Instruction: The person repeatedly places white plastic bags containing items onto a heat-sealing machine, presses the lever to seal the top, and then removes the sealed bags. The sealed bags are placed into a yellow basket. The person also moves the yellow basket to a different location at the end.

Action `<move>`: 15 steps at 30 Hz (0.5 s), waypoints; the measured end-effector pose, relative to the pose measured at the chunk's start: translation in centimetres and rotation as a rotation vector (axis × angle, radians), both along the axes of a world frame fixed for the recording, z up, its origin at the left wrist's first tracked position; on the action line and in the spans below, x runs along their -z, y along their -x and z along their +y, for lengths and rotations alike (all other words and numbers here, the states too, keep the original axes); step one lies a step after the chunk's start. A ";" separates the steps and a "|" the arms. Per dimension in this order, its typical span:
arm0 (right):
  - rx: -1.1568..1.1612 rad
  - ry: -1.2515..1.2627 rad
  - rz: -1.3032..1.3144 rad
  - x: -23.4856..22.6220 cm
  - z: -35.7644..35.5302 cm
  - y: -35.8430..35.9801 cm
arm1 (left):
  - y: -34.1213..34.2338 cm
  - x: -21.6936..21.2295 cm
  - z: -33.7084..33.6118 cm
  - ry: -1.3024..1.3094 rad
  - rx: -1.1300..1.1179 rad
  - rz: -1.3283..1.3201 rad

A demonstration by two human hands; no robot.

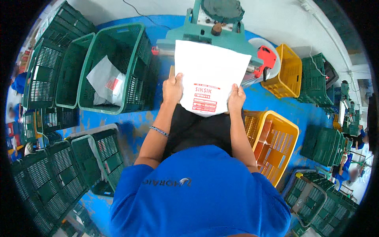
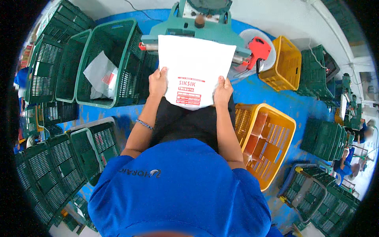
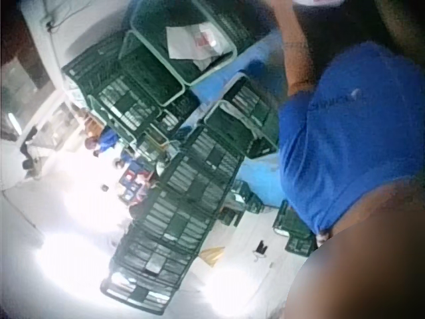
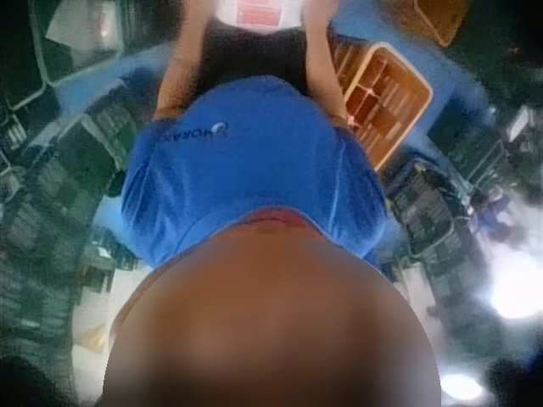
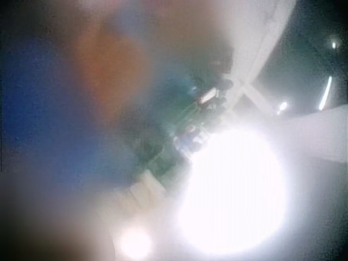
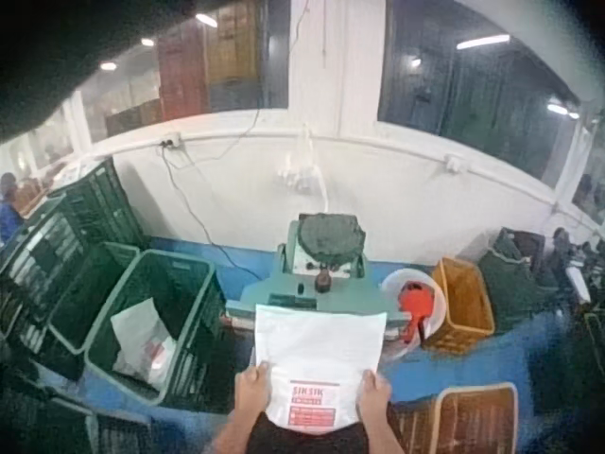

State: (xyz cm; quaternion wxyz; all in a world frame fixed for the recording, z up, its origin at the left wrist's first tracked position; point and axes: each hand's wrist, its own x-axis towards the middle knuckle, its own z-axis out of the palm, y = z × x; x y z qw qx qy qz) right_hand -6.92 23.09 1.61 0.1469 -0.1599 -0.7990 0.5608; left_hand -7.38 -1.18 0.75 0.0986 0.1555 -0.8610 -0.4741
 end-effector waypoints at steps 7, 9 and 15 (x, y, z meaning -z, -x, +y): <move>0.120 -0.147 -0.022 5.3 1.8 -0.3 | 0.2 3.3 -4.6 -0.267 -0.377 0.188; 0.184 -0.071 0.065 5.6 2.2 -0.6 | -0.8 0.0 -8.5 -0.105 -0.344 -0.234; 0.091 -0.055 0.173 4.7 0.4 -1.6 | -2.5 -6.0 -0.8 -0.894 0.432 0.030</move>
